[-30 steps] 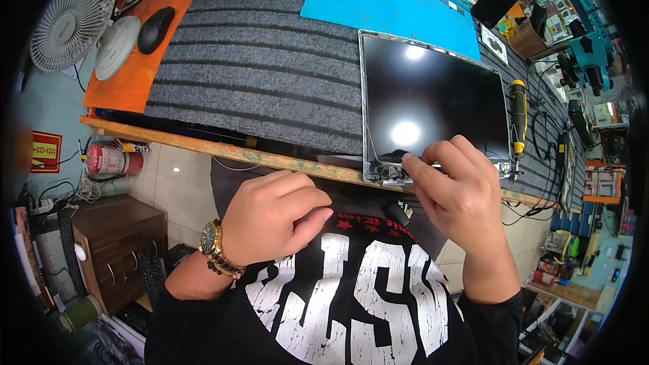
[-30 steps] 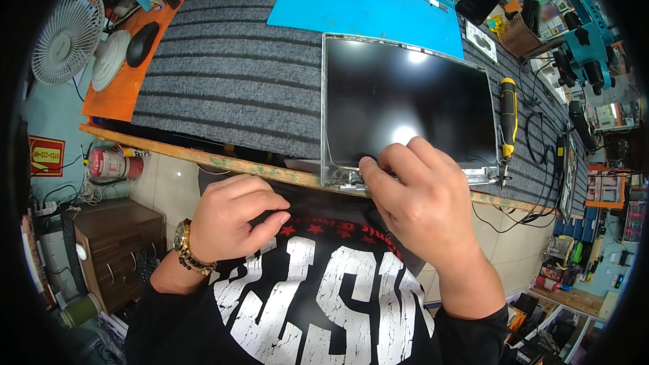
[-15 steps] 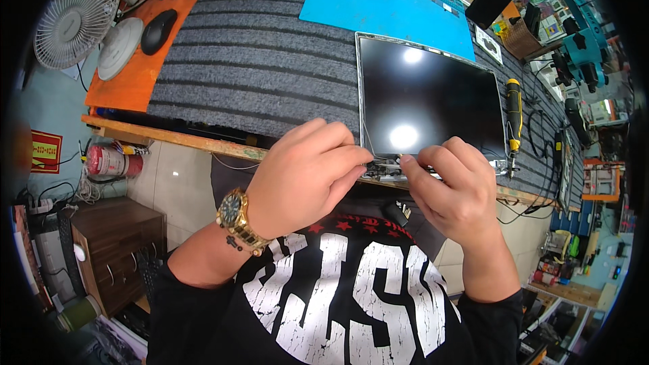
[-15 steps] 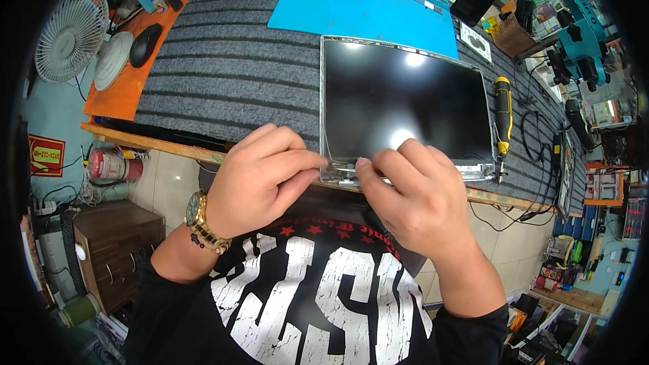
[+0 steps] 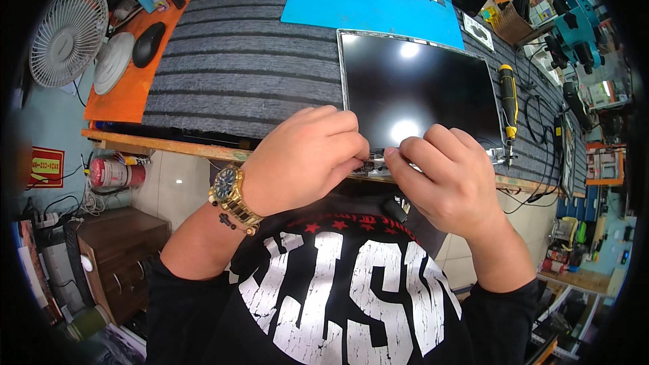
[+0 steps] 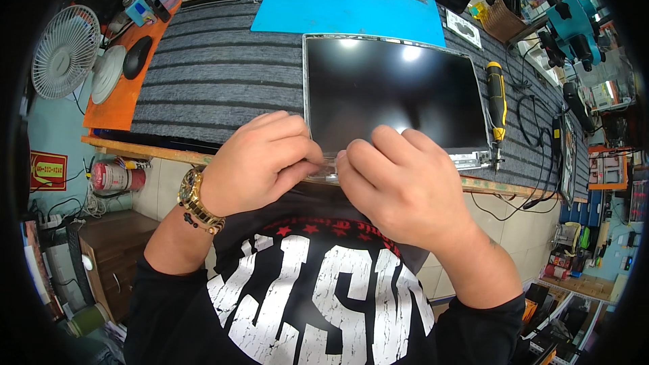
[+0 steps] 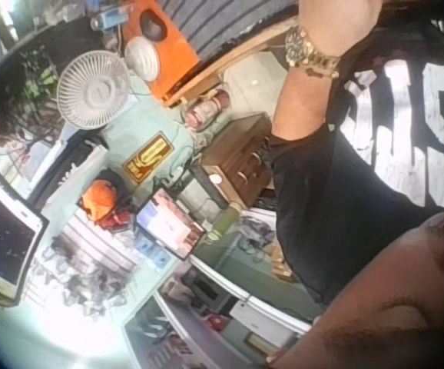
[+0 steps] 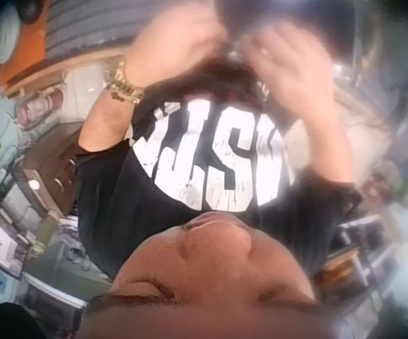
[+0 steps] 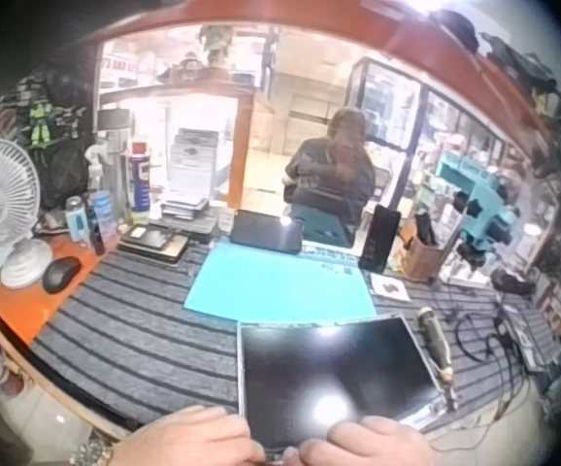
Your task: The person removes small components and thin wires from a laptop screen hinge area by hand and with tweezers, then turns the screen assembly over on the workbench.
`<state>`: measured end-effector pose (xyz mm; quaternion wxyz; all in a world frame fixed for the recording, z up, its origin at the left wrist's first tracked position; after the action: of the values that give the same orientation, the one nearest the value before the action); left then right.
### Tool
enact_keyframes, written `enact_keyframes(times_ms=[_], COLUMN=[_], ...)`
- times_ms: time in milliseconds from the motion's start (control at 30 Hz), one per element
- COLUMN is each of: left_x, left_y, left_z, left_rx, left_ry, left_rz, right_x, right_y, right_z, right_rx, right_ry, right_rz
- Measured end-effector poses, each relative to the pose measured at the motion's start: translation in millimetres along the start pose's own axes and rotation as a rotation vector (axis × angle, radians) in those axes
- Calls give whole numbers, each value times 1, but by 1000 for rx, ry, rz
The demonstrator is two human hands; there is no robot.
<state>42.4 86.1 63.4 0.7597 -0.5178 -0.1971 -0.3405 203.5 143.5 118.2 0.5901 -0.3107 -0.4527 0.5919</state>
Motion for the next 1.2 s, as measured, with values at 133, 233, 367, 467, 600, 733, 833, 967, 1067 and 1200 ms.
enact_keyframes(times_ms=[133,233,367,467,600,733,833,967,1067,1200], left_x=[-2,-5,-7,-7,-6,-8,-10,-9,-3,6], left_y=[0,0,2,2,4,3,3,2,3,4], left_z=[-2,-5,-9,-10,-11,-13,-15,-19,-26,-38], left_rx=[0,-3,6,0,11,22,22,106,184,244], left_ry=[-31,-64,-112,-126,-142,-146,-135,-137,-146,-140], left_rz=[-2,-7,-34,-23,-28,-19,-41,-42,-39,61], right_x=[2,4,5,11,16,27,42,38,16,2], right_y=[-4,-4,-4,-2,-6,-16,-27,-15,9,37], right_z=[-2,-2,-5,-10,-18,-31,-48,-70,-62,-53], right_rx=[-59,-61,-87,-115,-144,-126,-64,31,114,155], right_ry=[25,39,86,167,209,300,440,690,595,572], right_rz=[27,44,77,132,171,213,329,416,386,328])
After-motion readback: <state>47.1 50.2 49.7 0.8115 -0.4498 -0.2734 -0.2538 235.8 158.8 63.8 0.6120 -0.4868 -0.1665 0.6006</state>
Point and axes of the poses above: each hand's wrist, its own z-axis towards the middle knuckle, its own y-axis out of the palm, x = y × z, the point moved 7 cm from there along z, towards the middle knuckle, and after that the axes turned 8 degrees about -y, right-handed, at the moved point
